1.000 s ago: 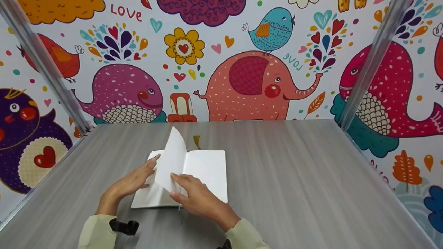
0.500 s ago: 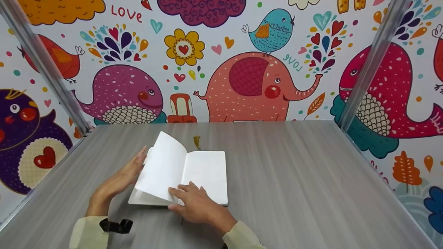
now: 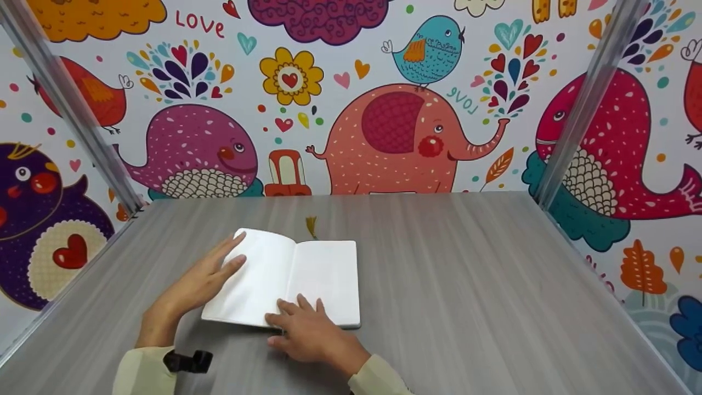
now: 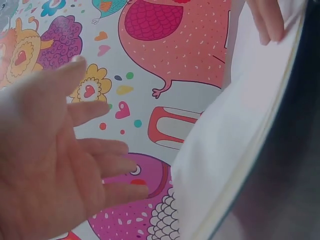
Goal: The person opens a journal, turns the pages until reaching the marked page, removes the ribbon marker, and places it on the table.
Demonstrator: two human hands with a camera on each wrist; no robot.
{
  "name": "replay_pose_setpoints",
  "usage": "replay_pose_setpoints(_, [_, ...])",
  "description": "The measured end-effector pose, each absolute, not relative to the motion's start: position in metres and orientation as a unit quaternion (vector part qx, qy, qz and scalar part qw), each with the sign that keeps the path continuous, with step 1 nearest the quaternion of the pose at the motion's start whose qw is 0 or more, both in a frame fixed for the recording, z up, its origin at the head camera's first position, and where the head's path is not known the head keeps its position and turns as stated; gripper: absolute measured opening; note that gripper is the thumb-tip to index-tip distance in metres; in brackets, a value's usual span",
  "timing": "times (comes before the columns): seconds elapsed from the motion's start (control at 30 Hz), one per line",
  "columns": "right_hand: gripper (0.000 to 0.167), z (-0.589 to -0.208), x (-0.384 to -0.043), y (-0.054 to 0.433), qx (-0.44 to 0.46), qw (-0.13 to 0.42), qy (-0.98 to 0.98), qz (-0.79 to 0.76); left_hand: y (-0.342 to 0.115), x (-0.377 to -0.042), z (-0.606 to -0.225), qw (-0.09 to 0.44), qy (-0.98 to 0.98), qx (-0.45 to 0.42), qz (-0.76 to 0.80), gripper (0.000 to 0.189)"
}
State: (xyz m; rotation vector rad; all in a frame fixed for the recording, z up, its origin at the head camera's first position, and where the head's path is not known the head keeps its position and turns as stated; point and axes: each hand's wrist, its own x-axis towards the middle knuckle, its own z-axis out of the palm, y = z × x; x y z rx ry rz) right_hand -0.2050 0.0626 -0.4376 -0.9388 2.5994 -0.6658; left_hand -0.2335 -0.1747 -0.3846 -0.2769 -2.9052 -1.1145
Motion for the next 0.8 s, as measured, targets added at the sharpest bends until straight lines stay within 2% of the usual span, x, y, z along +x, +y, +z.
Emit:
replay_pose_setpoints(0.3, [0.052,-0.435,-0.203,0.065,-0.345,0.146,0.907,-0.193,-0.172,-0.241,-0.404,-0.031,-0.938,-0.1,-0.33,0.058])
replay_pose_setpoints(0.8, [0.053,-0.433,-0.206,0.071,-0.368,0.159,0.901,-0.165,-0.167,-0.243,-0.422,-0.107,-0.944,-0.086,-0.299,0.063])
